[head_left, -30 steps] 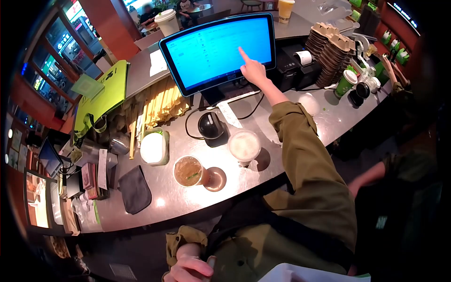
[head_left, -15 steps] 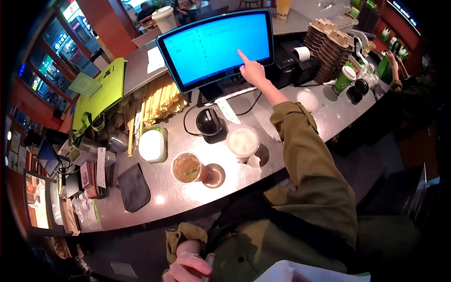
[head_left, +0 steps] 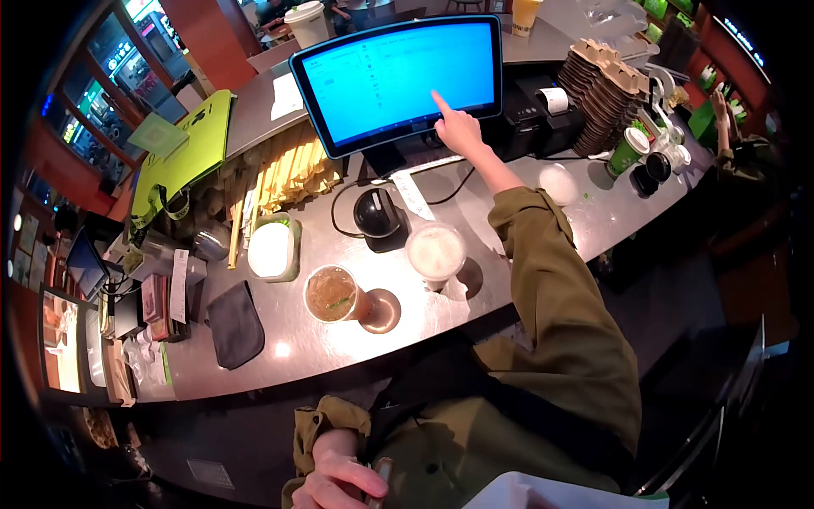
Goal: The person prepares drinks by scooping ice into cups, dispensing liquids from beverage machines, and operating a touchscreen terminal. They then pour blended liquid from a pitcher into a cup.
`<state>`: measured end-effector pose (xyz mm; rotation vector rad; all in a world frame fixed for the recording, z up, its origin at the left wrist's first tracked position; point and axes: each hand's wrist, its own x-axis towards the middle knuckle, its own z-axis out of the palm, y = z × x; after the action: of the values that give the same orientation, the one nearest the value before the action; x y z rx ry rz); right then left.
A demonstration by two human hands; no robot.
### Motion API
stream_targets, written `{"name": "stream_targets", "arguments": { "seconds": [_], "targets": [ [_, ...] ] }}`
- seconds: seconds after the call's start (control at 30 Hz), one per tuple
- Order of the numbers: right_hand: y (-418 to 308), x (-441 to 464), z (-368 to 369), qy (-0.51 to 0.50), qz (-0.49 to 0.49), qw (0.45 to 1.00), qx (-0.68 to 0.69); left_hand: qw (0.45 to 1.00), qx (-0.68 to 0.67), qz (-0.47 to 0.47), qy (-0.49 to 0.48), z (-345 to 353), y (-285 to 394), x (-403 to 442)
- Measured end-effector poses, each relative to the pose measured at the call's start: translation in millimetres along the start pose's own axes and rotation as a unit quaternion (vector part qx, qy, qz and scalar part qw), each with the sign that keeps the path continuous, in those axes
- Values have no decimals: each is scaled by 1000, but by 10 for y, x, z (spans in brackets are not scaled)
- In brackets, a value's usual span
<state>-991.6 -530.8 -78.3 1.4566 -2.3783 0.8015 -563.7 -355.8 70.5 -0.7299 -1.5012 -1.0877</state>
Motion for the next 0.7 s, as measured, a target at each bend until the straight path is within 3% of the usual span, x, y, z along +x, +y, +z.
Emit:
{"name": "stream_targets", "arguments": {
  "seconds": [0.07,0.13,0.2,0.3,0.4,0.5,0.7],
  "targets": [
    [14,-6,-6,8,-8,1000,6,996,-23,-12,-88,-87,29,-40],
    [53,46,51,66,-27,997,23,998,-25,-31,-52,0,76,-75],
    [36,68,49,109,-28,993,44,991,6,-35,127,284,64,-68],
    [-1,90,32,108,-27,991,71,987,-20,-91,127,297,111,-2],
    [-12,132,51,111,-17,989,99,993,-68,-78,47,153,44,-19],
    [-13,170,79,124,-24,986,105,995,-83,-47,38,155,-35,-44],
    [10,156,120,156,0,981,116,984,-125,-97,84,298,-51,73]
  ]
}}
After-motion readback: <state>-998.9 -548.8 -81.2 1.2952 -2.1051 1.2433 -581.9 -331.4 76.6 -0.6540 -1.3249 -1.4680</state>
